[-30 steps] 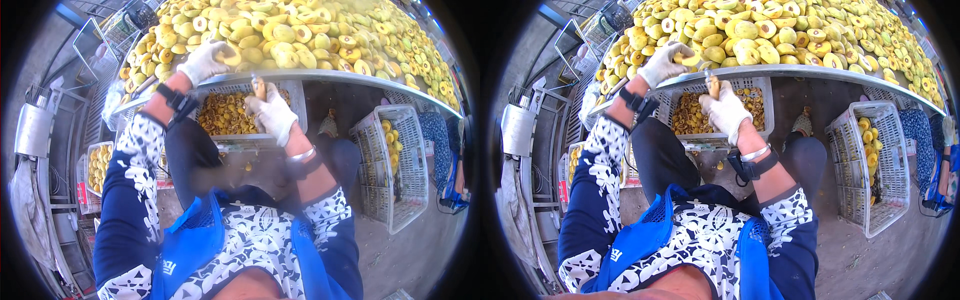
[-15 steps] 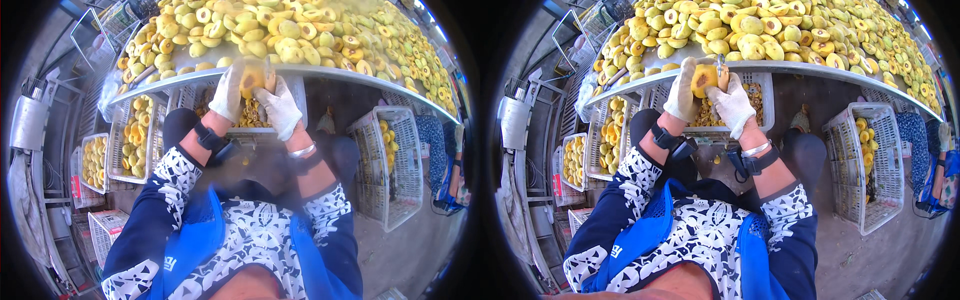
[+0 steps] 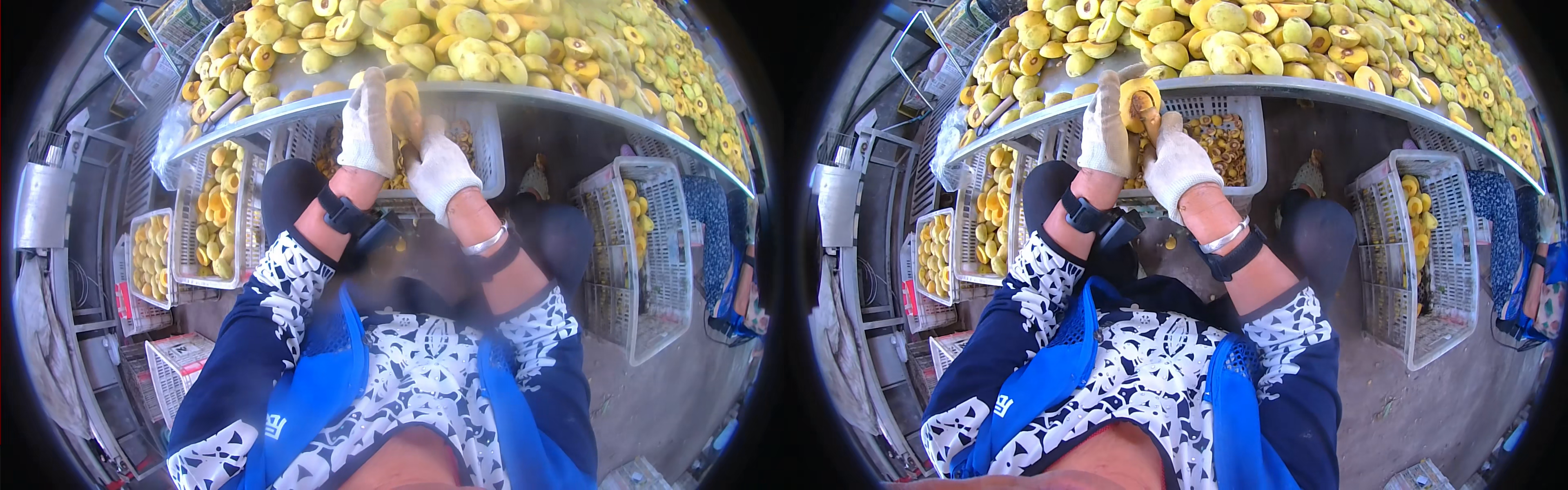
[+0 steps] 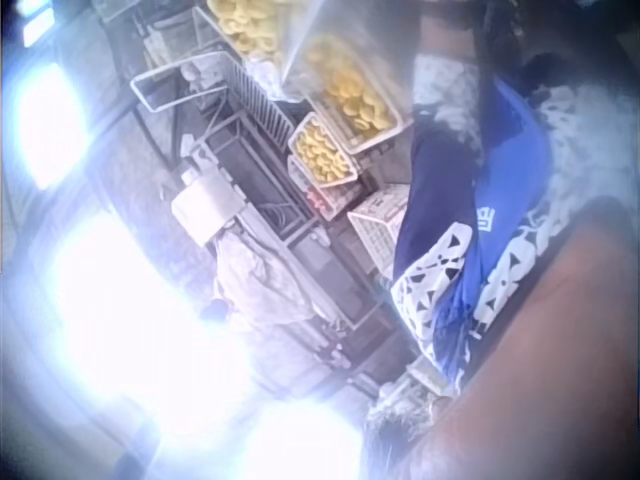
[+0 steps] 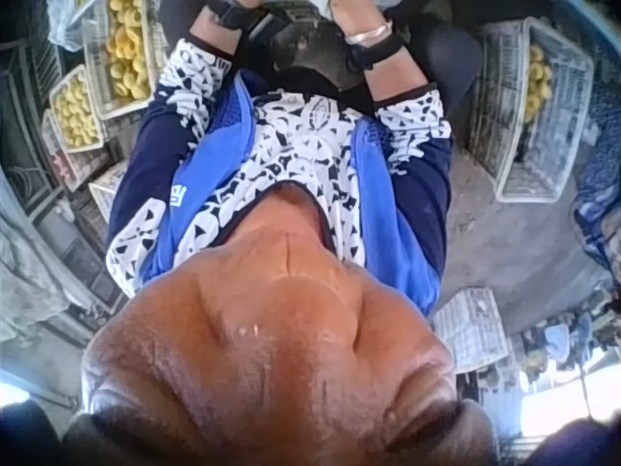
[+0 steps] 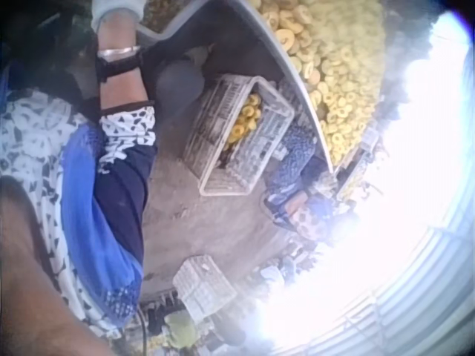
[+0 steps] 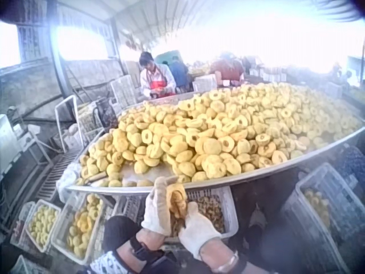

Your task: The person pits peaches by picking up a half-peach from a pile, using a small curved pitting tool to remove the pit into a center bin, and placing the pitted peach into a side crate.

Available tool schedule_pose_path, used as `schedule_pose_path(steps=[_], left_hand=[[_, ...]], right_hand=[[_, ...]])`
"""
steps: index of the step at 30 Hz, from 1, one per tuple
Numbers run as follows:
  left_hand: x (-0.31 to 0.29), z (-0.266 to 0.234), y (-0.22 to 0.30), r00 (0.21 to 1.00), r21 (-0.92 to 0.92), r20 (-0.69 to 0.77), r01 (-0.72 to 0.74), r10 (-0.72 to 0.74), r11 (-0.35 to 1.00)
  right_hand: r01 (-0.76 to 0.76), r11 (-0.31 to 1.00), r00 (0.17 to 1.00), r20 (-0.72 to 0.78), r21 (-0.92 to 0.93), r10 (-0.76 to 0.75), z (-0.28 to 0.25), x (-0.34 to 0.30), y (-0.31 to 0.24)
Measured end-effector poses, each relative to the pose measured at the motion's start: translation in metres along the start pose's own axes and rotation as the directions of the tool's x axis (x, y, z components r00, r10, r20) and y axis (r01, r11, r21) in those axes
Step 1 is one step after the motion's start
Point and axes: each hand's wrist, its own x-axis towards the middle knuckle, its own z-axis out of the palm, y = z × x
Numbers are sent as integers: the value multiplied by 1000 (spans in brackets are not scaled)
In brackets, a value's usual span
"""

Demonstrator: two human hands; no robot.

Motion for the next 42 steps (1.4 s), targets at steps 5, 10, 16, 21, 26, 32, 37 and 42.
schedule_pose_path(steps=[5, 10, 16, 21, 26, 32, 37, 42], left_hand=[[1, 1, -1, 987, 126, -144, -53, 71, 991], [-2, 5, 8, 957, 105, -278, -55, 82, 993], [14, -22, -3, 991, 102, -58, -116, 122, 988], [14, -27, 2, 991, 88, 90, -105, 97, 991], [8, -27, 8, 990, 25, 69, 122, -123, 992], [6, -26, 17, 981, -44, 127, 152, -145, 987], [19, -33, 27, 998, -120, -50, 39, -46, 992], [31, -102, 72, 952, 134, -262, -127, 158, 983]], right_hand=[[19, 999, 998, 57, -41, -16, 8, -4, -1], [50, 999, 991, 126, 12, -51, 0, -14, -10], [42, 976, 964, 249, 212, -96, -9, -14, -5], [-187, 869, 896, 443, 458, -40, -23, -21, -13], [-373, 730, 795, 603, 573, -67, -28, -24, -14], [-489, 573, 708, 683, 658, -179, -23, -23, -7], [-517, 543, 721, 678, 662, -141, -26, -22, -7], [-519, 464, 799, 600, 718, -35, -14, -14, 22]])
